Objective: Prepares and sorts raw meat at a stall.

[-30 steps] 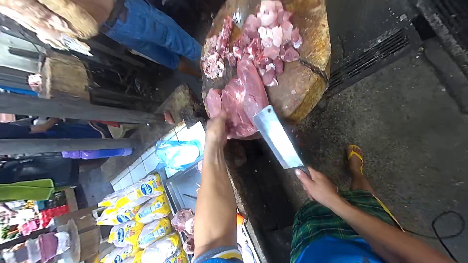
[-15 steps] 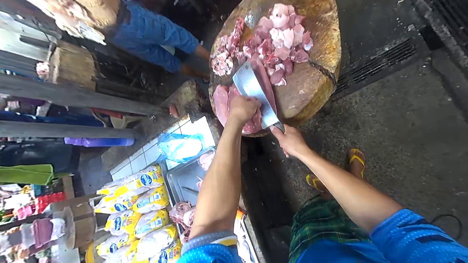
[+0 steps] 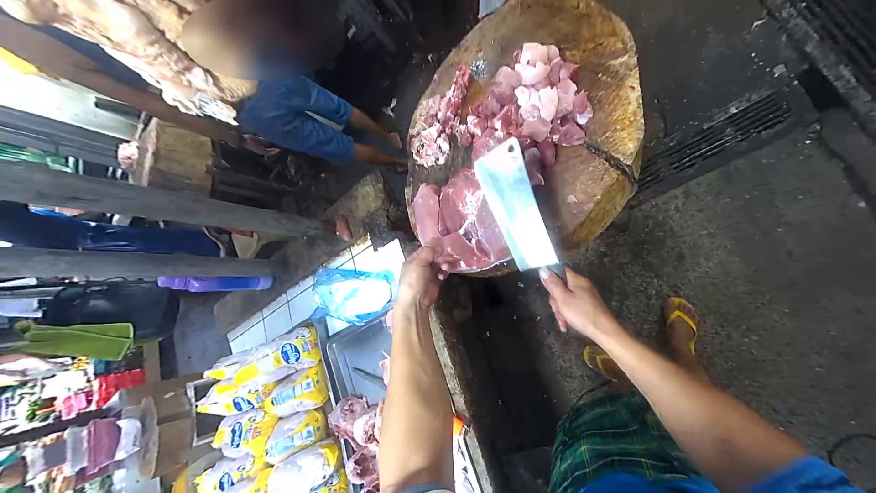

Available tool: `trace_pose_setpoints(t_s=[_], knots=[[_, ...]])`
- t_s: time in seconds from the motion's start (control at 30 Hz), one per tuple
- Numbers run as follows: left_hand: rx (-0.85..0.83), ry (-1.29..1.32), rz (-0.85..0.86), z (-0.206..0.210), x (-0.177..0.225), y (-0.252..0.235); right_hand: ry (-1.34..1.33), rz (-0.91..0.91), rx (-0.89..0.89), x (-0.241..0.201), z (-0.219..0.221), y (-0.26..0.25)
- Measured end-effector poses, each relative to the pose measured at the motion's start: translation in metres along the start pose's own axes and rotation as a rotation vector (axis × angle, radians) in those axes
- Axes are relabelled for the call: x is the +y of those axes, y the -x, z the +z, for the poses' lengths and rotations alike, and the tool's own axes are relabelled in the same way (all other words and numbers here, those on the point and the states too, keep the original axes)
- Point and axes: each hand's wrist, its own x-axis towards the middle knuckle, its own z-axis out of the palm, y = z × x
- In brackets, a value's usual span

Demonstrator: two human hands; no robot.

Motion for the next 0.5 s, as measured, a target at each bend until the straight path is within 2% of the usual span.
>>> trace_pose_setpoints(t_s=[0.1, 0.2, 0.33, 0.43, 0.5], knots=[[-0.010, -0.047, 0.124, 0.021, 0.010, 0.006, 0.023, 0.008, -0.045, -0.021, 0.022, -0.042], [-0.042, -0.405, 0.219, 0.062, 0.036, 0.009, 0.031, 0.049, -0.092, -0.013, 0.036, -0.051], [-0.151, -0.958, 0.186, 0.109, 0.050, -0.023, 0.045, 0.113, -0.107, 0.017, 0.042, -0.026], [-0.145, -0.974, 0.152, 0.123, 0.056, -0.042, 0.057, 0.113, -0.115, 0.039, 0.043, 0.002], [-0.084, -0.772, 0.127, 0.110, 0.057, -0.049, 0.052, 0.140, -0.154, 0.054, 0.043, 0.020]])
